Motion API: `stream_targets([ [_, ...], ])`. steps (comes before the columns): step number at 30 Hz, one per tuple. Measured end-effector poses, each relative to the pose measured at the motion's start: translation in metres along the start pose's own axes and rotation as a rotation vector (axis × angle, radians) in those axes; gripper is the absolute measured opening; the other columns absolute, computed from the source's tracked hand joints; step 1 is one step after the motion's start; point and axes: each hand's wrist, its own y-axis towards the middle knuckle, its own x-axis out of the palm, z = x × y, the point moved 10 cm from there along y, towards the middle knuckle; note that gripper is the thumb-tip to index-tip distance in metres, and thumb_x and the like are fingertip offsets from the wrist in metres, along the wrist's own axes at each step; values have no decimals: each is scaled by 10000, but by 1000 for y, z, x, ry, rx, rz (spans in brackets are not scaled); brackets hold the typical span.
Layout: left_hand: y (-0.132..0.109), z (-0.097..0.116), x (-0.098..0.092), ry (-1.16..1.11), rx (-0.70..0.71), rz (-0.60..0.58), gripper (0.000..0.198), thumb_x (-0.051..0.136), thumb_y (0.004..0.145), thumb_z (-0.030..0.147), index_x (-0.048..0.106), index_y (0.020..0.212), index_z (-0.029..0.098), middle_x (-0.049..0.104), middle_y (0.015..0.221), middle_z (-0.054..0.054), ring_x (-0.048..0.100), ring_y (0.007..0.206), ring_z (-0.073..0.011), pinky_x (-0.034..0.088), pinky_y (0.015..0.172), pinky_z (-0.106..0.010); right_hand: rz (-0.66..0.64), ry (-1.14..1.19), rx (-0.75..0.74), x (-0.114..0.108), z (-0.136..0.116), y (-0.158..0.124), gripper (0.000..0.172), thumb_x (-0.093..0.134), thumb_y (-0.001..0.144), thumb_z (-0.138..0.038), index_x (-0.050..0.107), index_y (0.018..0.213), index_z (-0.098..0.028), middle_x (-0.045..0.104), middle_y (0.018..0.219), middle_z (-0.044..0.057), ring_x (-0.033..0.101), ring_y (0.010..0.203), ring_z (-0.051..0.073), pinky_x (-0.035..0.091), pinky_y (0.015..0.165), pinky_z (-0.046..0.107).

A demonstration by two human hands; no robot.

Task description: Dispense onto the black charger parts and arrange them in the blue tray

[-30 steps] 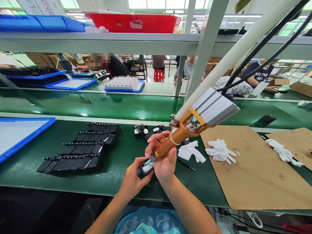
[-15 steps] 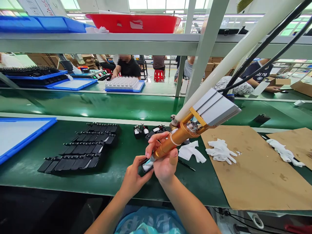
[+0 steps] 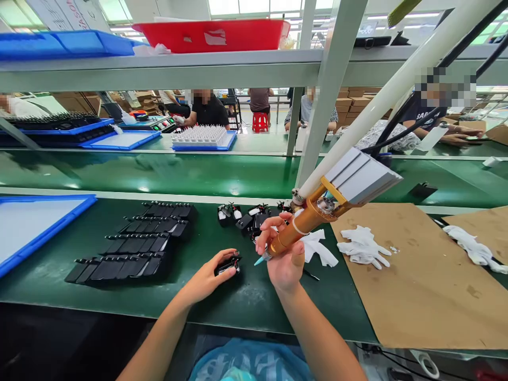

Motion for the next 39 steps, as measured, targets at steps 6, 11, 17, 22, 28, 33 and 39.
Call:
stream_targets([
  [6, 19, 7, 10, -164, 91, 2, 269, 537, 857, 284, 582, 1109, 200, 642, 1213, -84, 574, 1147, -214, 421, 1001, -352, 0, -42, -6, -11, -3, 1, 460, 492, 802, -662, 534, 1097, -310, 549, 900, 0, 490, 503, 113, 355, 492, 286],
  [11, 14, 17, 5, -12, 178, 85, 219, 459, 794, 133, 560, 980, 190, 700, 959, -41, 636, 881, -172, 474, 809, -299, 26, -72, -4, -20, -6, 0, 487, 491, 790, -678, 518, 1100, -304, 548, 887, 0, 482, 492, 109, 362, 486, 285],
  [17, -7, 42, 1, 353, 260, 40, 399, 426, 898, 189, 529, 1275, 272, 581, 1253, -48, 493, 1171, -200, 405, 1023, -374, 53, -85, 0, -27, -7, 1, 491, 477, 794, -678, 520, 1097, -294, 548, 882, 0, 479, 484, 109, 356, 495, 290],
  [22, -20, 42, 4, 501, 303, 68, 450, 367, 977, 270, 393, 1426, 290, 573, 1294, -59, 477, 1139, -206, 418, 1009, -402, 53, -91, -3, -29, -9, 0, 482, 481, 789, -682, 524, 1082, -301, 562, 872, 1, 479, 471, 114, 353, 486, 289],
  [28, -23, 33, 0, 448, 309, 250, 310, 495, 939, 323, 584, 1226, 245, 674, 1069, -48, 579, 993, -184, 513, 818, -301, 14, -76, -9, -27, -11, 0, 459, 486, 815, -655, 539, 1105, -304, 569, 887, 3, 501, 485, 114, 356, 499, 290],
  [33, -24, 35, -1, 382, 351, 362, 166, 566, 902, 295, 636, 1039, 233, 683, 1074, -30, 607, 1014, -174, 506, 888, -317, 9, -73, -11, -25, -11, 0, 452, 491, 818, -646, 542, 1112, -307, 568, 883, 3, 498, 485, 113, 359, 494, 288],
  [39, -24, 30, 0, 323, 378, 464, 109, 548, 906, 266, 619, 969, 212, 688, 1029, -40, 626, 987, -176, 514, 865, -321, 46, -85, -1, -27, -11, 0, 463, 517, 787, -661, 543, 1090, -311, 570, 857, 0, 481, 464, 112, 361, 470, 284],
])
